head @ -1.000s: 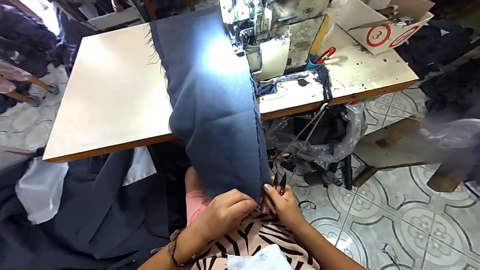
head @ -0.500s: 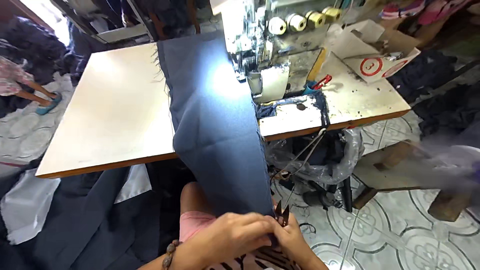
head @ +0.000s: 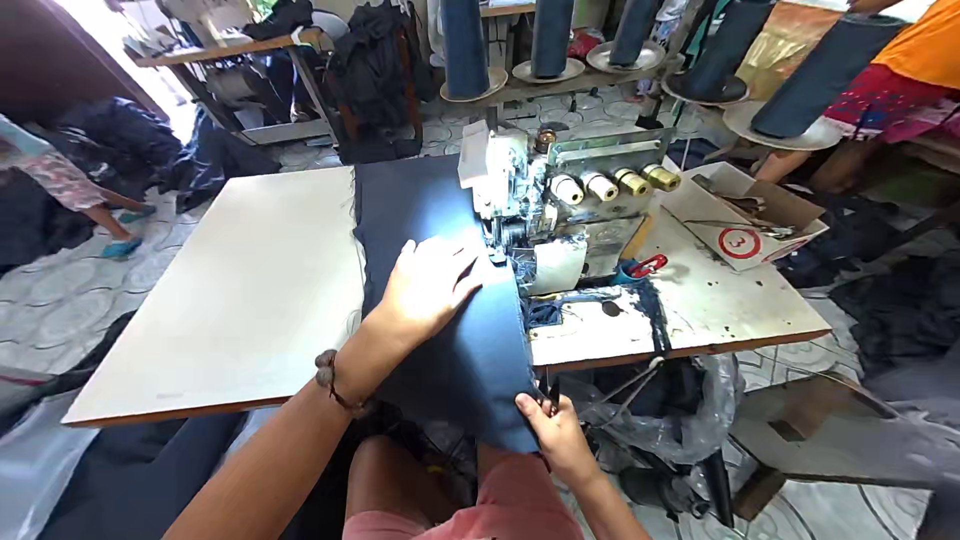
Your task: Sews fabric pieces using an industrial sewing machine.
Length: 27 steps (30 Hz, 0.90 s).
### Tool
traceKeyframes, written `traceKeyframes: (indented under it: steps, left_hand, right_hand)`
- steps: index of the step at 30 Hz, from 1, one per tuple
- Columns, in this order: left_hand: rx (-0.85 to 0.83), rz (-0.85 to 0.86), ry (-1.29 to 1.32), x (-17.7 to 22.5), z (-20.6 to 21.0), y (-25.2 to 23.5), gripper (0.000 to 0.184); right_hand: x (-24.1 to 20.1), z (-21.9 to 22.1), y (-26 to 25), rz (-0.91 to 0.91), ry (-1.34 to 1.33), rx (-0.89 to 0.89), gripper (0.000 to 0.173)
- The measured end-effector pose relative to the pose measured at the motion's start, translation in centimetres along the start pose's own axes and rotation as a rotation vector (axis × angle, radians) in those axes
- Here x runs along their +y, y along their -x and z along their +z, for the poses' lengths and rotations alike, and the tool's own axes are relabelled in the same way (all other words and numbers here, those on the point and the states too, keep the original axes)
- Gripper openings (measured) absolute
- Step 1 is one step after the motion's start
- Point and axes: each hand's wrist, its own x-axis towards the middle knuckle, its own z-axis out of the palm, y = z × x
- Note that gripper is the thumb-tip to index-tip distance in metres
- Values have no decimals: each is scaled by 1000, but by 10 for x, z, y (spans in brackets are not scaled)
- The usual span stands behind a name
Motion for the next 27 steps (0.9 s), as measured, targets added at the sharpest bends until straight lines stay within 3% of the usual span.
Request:
traceKeyframes:
  steps: [2,9,13,18,20,22,25,27]
  left_hand:
    - [88,71,-8,12,4,5,35]
    - [108,49,-77,35,11,26,36]
    - [-23,-3,142,13,10,9,46]
    - [-98,-87,324,-25,4,-40,55]
    - [-73,-161,364,-36,7,-58,57]
    - [30,-239,375,-43,13,-68,49]
    - [187,-325,406,-35,10,-62,27]
    - [284,-379,453,-27,8,-47,21]
  right_hand:
    - [-8,6,-20,-20,11,0,30]
    - [-42,27,-79,48,-28,32,30]
    - [-54,42,-97,116,-106,70,22]
    - [-52,51,-99,-5,-172,61,22]
    - [-52,45,-94,-41,-82,24,19]
    - [-53,34,-85,-61,169,-64,14]
    - [-65,15,-67,-79,502,-280,40]
    - [-74,8,-57,-152,600,-315,36]
